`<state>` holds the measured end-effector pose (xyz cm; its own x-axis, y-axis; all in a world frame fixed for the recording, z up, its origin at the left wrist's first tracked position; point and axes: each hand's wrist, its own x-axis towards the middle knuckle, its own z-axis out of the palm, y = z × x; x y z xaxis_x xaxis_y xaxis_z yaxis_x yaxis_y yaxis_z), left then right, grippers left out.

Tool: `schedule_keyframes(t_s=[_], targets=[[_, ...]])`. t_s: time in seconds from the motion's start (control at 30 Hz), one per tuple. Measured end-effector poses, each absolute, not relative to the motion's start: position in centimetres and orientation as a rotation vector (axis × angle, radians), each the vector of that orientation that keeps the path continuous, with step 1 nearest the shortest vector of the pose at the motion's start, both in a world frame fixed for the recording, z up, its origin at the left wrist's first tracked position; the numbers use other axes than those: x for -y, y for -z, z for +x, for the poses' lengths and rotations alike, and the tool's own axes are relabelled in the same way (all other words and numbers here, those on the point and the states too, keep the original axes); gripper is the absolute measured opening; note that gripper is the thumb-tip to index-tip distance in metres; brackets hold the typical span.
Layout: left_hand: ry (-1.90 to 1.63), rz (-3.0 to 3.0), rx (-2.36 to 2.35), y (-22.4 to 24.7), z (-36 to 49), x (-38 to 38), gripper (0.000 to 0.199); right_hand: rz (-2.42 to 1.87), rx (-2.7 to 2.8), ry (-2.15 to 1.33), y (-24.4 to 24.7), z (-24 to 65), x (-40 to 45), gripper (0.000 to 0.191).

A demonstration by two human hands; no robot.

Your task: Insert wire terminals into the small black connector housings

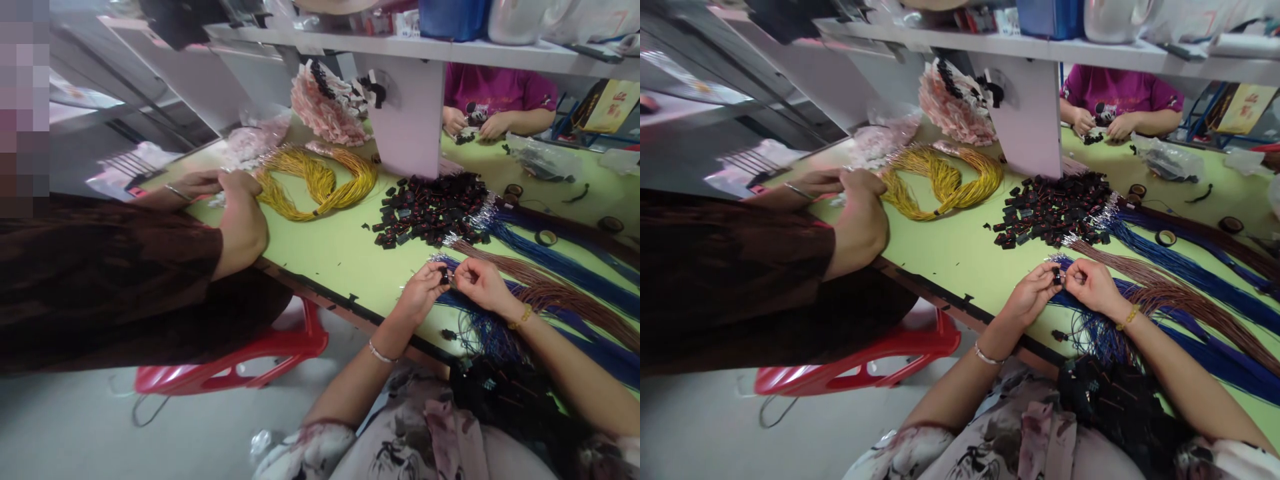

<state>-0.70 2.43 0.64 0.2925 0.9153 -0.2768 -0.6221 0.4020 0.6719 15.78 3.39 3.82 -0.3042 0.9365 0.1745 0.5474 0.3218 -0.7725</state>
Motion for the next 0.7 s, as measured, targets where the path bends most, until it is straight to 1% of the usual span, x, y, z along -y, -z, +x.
schedule_keyframes(t_s=[0.17,0.33,0.57,0.7], targets=[[-1.054,0.505,-0.728,-0.3,-0.8,-2.5,0.024,-1.262,2.029,-0.727,-3.8,15.8,-3.2,0.006],[-1.033,0.534,-0.750,-0.3,-0.8,-2.6,0.028,-1.164,2.185,-0.496,-4.0,16.1,-3.1,0.005],[-1.028,0.520,-0.815,-0.4,-0.6,-2.7,0.028,-0.989,2.356,-0.159,-3.6,16.2,-3.1,0.009],[-1.044,0.522,-0.853,-0.3,-0.3,-2.5,0.029,-0.969,2.354,-0.142,-2.9,16.2,-3.1,0.010]])
